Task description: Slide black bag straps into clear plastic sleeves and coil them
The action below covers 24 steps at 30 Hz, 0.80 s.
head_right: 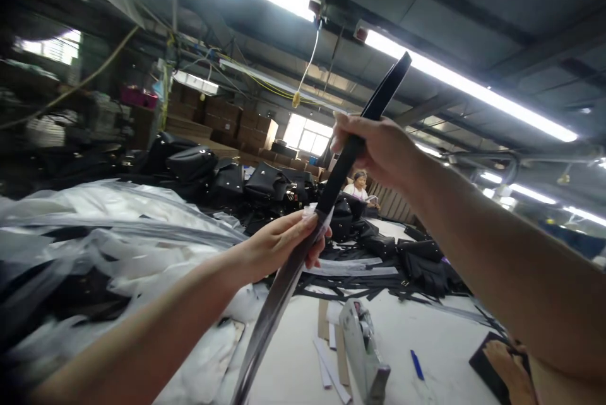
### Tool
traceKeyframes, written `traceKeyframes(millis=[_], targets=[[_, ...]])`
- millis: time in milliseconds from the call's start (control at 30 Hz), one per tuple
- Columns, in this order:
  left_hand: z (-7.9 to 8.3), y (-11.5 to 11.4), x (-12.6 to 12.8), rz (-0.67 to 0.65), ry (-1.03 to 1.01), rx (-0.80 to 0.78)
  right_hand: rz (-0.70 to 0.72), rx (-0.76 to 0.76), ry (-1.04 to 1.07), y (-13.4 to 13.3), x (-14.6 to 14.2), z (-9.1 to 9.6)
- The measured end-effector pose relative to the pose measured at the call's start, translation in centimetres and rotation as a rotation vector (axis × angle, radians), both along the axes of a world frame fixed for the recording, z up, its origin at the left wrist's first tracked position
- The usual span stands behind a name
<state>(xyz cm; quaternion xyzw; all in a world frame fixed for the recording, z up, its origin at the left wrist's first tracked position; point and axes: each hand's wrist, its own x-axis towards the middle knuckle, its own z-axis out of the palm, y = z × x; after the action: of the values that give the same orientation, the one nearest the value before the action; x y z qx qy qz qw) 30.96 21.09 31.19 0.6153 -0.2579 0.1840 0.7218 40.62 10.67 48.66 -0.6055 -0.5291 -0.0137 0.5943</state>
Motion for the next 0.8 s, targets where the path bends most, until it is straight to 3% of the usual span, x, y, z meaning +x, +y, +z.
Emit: traceKeyframes(millis=[67, 167, 333, 433, 633, 800], targets=[[0.0, 0.2, -0.2, 0.006, -0.003, -0.020, 0.059, -0.058, 0.021, 0.8, -1.1, -2.0], [0.3, 0.5, -0.7, 0.028, 0.008, -0.052, 0.085, 0.005, 0.077, 2.0, -2.4, -4.2], [1.7, 1.1, -2.0, 0.066, -0.035, -0.094, 0.139, -0.005, 0.102, 3.3, -3.5, -5.8], [2.2, 1.0, -2.2, 0.109, -0.075, -0.080, 0.163, 0.007, 0.083, 3.5, -3.4, -5.5], [1.9, 0.4, -1.1, 0.208, -0.021, 0.002, 0.110, 0.073, 0.041, 3.3, -1.3, -3.1], [3.5, 0.3, -0.4, 0.204, -0.067, 0.040, 0.120, 0.135, 0.009, 2.9, -1.9, -2.9]])
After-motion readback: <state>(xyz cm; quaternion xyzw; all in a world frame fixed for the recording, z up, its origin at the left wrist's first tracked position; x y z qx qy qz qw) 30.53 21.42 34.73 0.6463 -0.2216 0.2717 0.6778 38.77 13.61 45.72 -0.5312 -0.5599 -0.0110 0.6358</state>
